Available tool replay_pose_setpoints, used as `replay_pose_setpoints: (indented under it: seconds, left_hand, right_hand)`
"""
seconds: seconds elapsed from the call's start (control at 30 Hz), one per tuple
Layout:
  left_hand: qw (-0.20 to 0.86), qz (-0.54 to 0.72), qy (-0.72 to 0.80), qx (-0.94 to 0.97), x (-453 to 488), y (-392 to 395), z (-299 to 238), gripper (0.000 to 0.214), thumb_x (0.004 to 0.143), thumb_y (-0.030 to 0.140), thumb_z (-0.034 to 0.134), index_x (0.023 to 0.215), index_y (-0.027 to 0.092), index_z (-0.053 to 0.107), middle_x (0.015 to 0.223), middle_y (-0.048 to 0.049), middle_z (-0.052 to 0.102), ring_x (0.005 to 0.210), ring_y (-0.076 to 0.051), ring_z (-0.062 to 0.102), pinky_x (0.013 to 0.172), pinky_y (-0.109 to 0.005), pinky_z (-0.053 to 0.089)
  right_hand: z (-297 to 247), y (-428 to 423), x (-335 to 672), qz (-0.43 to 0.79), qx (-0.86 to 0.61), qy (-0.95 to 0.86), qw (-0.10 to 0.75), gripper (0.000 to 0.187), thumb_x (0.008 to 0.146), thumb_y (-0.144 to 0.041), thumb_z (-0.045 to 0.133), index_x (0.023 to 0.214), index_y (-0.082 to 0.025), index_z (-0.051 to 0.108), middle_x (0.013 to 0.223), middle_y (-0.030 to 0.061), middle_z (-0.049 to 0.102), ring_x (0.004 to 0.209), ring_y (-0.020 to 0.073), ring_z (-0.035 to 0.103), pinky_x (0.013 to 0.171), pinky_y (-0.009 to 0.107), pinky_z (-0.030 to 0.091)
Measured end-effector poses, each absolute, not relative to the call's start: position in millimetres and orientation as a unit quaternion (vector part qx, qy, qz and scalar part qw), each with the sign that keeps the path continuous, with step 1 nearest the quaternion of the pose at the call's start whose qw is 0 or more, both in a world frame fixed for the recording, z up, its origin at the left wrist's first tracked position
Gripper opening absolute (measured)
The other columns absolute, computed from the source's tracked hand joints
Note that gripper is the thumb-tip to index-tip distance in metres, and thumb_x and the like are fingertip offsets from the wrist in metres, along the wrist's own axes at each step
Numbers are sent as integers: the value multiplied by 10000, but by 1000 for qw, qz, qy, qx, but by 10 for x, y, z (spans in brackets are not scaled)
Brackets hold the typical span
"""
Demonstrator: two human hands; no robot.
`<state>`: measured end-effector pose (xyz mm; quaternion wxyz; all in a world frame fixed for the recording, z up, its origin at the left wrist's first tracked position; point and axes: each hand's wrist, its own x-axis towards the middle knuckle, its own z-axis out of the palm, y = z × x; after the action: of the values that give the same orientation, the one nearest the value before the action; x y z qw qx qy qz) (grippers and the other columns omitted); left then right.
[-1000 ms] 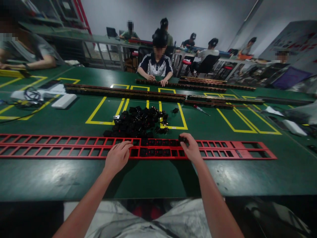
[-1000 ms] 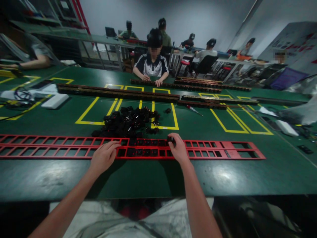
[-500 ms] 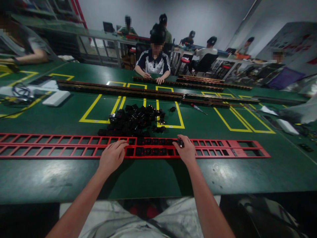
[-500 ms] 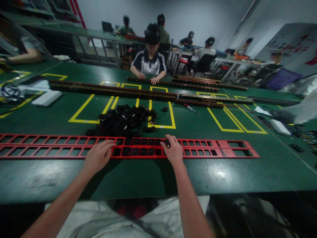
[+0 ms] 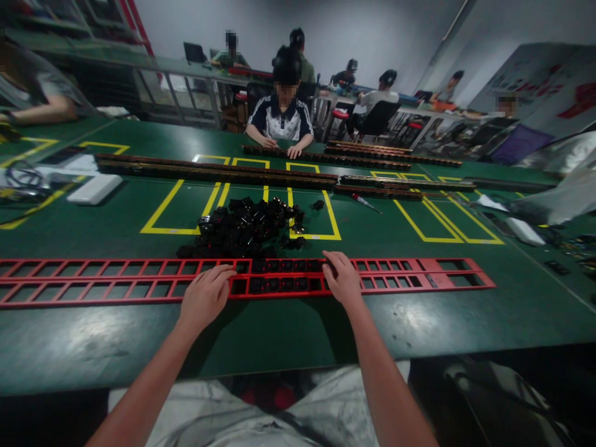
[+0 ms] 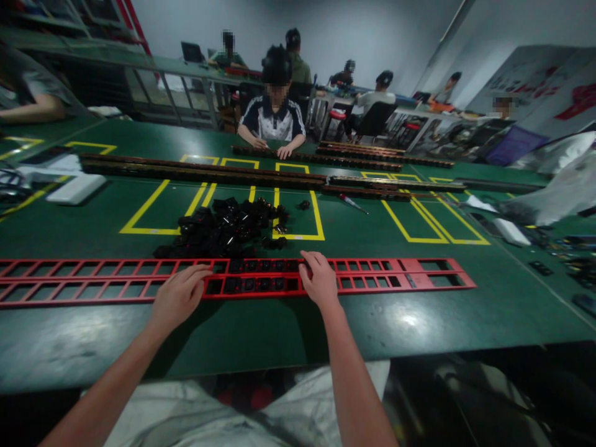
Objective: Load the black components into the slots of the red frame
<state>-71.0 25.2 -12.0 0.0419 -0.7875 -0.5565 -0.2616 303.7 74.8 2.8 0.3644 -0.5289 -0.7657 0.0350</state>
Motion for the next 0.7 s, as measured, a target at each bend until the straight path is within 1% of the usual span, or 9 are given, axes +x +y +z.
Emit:
replay_pose_setpoints:
  seconds: [0.1, 0.2, 0.33, 0.43, 0.6, 0.7]
  left_hand:
    - [44, -266, -554, -788, -708, 250, -117, 304, 971, 175, 430, 1145, 214, 676, 1259, -55, 703, 1106, -233, 674, 981, -388, 506]
    - [47, -262, -558, -786, -703, 247, -116, 305, 976, 178, 426, 1148, 213, 675, 1259, -53, 703, 1110, -236, 671, 979, -391, 508]
    - [47, -261, -558, -787, -702, 248, -120, 308, 982, 181, 422, 1157, 210, 674, 1260, -51, 702, 1115, -238, 669, 986, -398, 510]
    - [46, -263, -557, -786, -707, 250, -126, 309, 981, 178, 423, 1154, 215, 676, 1259, -51, 703, 1115, -235, 670, 991, -396, 510]
    - [48, -261, -562, -783, -704, 252, -123, 310, 984, 185, 423, 1159, 217, 677, 1266, -55, 701, 1119, -236, 668, 994, -400, 512]
    - [41, -258, -560, -786, -701, 251, -118, 312, 986, 184, 419, 1167, 212, 673, 1271, -55, 697, 1129, -233, 663, 1004, -401, 509]
  right_hand:
    - [1, 757, 3063, 41, -513, -775, 366, 461, 973, -163, 394, 1375, -214, 616, 1267, 110, 635, 1193, 237, 611, 1033, 412, 535]
    - [-23, 772, 3067, 35, -512, -778, 363, 524, 952, -116, 367, 1412, -228, 593, 1321, 104, 622, 1238, 241, 587, 1069, 438, 520]
    - [-12, 789, 3056, 26, -511, -786, 348, 519, 956, -115, 380, 1415, -232, 591, 1337, 103, 631, 1247, 255, 583, 1087, 479, 507]
    - [3, 789, 3050, 19, -512, -781, 357, 492, 951, -124, 400, 1386, -216, 610, 1303, 116, 648, 1216, 260, 602, 1085, 493, 510]
    - [-37, 644, 2945, 27, -512, -758, 402, 462, 950, -142, 436, 1365, -225, 621, 1291, 118, 653, 1204, 249, 624, 1047, 453, 549]
    - [-83, 474, 2829, 31, -494, -752, 435, 450, 957, -144, 462, 1371, -240, 611, 1295, 113, 651, 1205, 236, 629, 1050, 438, 549]
